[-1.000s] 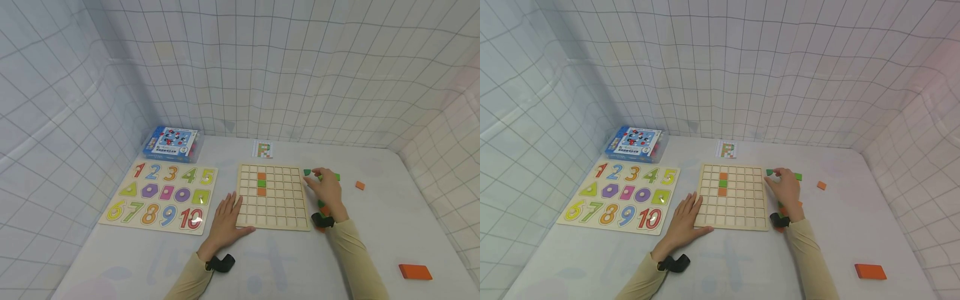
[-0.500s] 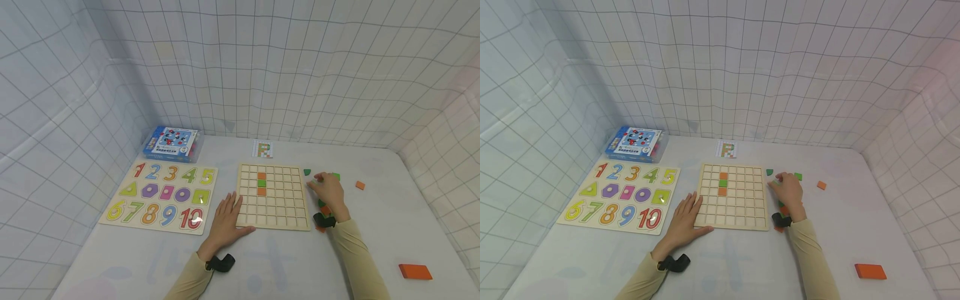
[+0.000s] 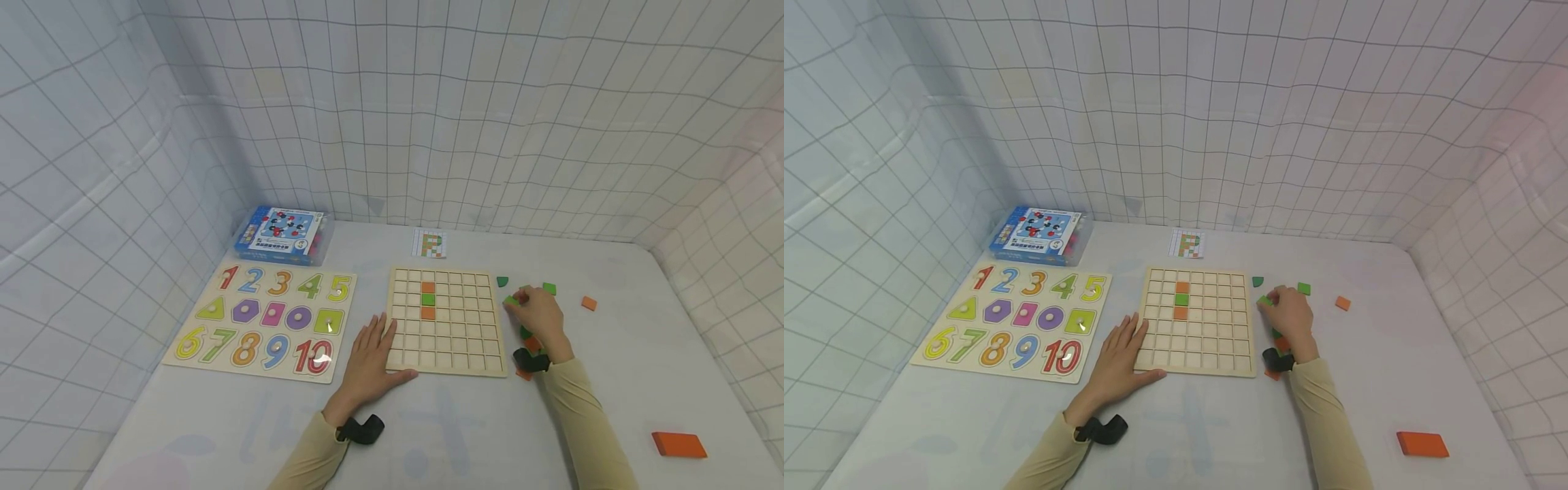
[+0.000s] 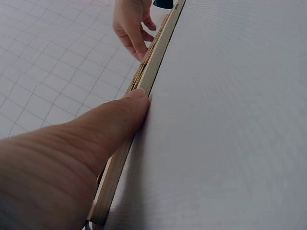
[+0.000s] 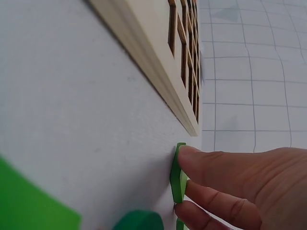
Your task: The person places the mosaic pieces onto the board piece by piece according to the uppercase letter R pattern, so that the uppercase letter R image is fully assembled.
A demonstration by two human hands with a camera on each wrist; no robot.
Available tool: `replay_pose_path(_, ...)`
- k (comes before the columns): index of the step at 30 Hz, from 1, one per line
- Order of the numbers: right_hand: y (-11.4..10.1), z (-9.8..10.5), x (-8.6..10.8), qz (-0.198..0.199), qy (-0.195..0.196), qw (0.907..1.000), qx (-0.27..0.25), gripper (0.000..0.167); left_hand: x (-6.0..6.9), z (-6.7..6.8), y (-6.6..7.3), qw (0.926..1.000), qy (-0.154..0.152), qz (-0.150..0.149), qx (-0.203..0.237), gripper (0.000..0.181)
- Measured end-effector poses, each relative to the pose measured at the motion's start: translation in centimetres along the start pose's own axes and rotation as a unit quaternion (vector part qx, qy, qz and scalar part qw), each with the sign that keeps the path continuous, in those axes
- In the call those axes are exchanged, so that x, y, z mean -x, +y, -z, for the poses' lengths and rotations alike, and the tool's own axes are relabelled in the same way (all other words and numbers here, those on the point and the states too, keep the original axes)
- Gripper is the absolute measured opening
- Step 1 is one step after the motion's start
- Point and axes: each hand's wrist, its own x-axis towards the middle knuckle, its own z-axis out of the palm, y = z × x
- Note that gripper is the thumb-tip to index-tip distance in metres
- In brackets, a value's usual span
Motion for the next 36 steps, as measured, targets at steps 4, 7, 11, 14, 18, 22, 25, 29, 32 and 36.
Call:
replay_pose_path(4, 0.0, 0.0, 0.0, -0.009, -0.007, 0.9999, -0.003, 0.034, 0.0, 0.0, 0.0, 1.0, 0.0, 0.0, -0.001, 0.099)
replay_pose_path(7, 0.0, 0.0, 0.1, -0.01, -0.009, 0.9999, -0.01, 0.032, 0.0, 0.0, 0.0, 1.0, -0.001, 0.0, -0.001, 0.099)
replay_pose_path(11, 0.1, 0.0, 0.2, -0.007, -0.007, 0.9999, -0.014, 0.03, 0.0, 0.0, 0.1, 1.0, 0.001, -0.001, 0.0, 0.099)
replay_pose_path(14, 0.0, 0.0, 0.4, -0.002, -0.002, 0.9999, -0.015, 0.028, 0.0, 0.0, 0.0, 1.0, 0.001, -0.001, 0.0, 0.099)
replay_pose_path(18, 0.0, 0.0, 0.7, 0.014, 0.01, 0.9996, -0.023, 0.023, 0.0, 0.0, 0.0, 1.0, 0.002, -0.002, 0.002, 0.099)
replay_pose_path(22, -0.4, 0.0, 1.0, 0.029, 0.031, 0.9986, -0.031, 0.019, 0.0, 0.0, 0.0, 1.0, 0.003, -0.004, 0.003, 0.099)
replay_pose_path(25, -0.8, -0.2, 1.3, 0.053, 0.044, 0.9965, -0.047, 0.018, 0.1, 0.0, -0.1, 1.0, 0.003, -0.004, 0.002, 0.099)
replay_pose_path(29, -1.8, -0.6, 1.5, 0.105, 0.05, 0.9904, -0.075, 0.018, 0.1, 0.0, 0.0, 1.0, 0.003, -0.004, 0.002, 0.099)
replay_pose_path(32, -2.9, -1.2, 1.7, 0.143, 0.057, 0.9848, -0.081, 0.018, 0.1, 0.0, 0.0, 1.0, 0.003, -0.004, 0.003, 0.099)
replay_pose_path(36, -4.5, -2.1, 1.8, 0.173, 0.055, 0.9804, -0.077, 0.018, 0.1, 0.1, 0.1, 1.0, 0.003, -0.005, 0.003, 0.099)
